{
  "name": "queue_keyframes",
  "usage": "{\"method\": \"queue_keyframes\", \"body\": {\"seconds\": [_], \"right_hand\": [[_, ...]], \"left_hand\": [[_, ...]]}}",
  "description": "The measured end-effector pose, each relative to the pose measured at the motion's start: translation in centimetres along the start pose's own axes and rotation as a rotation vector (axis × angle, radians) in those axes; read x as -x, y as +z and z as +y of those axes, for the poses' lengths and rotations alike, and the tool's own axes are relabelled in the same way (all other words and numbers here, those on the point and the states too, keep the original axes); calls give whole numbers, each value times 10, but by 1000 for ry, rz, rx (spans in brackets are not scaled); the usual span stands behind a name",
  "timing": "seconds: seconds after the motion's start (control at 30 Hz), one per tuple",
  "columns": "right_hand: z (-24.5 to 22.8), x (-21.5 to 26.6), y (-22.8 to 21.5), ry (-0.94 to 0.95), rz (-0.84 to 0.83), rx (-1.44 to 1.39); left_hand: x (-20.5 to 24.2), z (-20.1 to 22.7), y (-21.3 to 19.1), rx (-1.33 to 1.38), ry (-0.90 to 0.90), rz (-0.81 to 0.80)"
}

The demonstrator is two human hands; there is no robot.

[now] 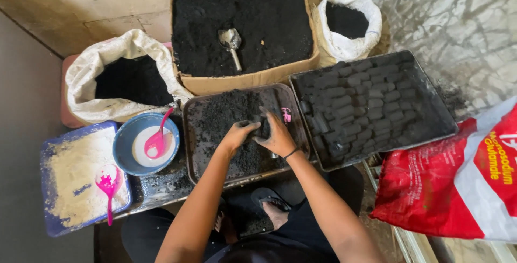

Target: The person scoops black charcoal powder into a cylindrical mold, packs it with a metal rod, and ejects the formed briquette onto a tray. They repeat this process, occasionally adding more powder by hand and arranging the finished briquettes on the tray.

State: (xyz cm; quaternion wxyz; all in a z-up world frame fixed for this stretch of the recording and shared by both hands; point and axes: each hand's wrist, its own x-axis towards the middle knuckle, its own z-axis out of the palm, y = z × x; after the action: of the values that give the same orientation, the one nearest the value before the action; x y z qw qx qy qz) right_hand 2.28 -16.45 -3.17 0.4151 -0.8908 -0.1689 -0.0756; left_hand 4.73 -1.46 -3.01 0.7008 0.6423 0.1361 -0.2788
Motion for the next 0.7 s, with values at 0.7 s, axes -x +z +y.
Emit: {"method": "queue_keyframes", "body": {"seconds": [0.7], "right_hand": [[46, 6, -133, -8, -453, 932]], "left_hand": [[37, 8, 39, -318, 240, -18]]}}
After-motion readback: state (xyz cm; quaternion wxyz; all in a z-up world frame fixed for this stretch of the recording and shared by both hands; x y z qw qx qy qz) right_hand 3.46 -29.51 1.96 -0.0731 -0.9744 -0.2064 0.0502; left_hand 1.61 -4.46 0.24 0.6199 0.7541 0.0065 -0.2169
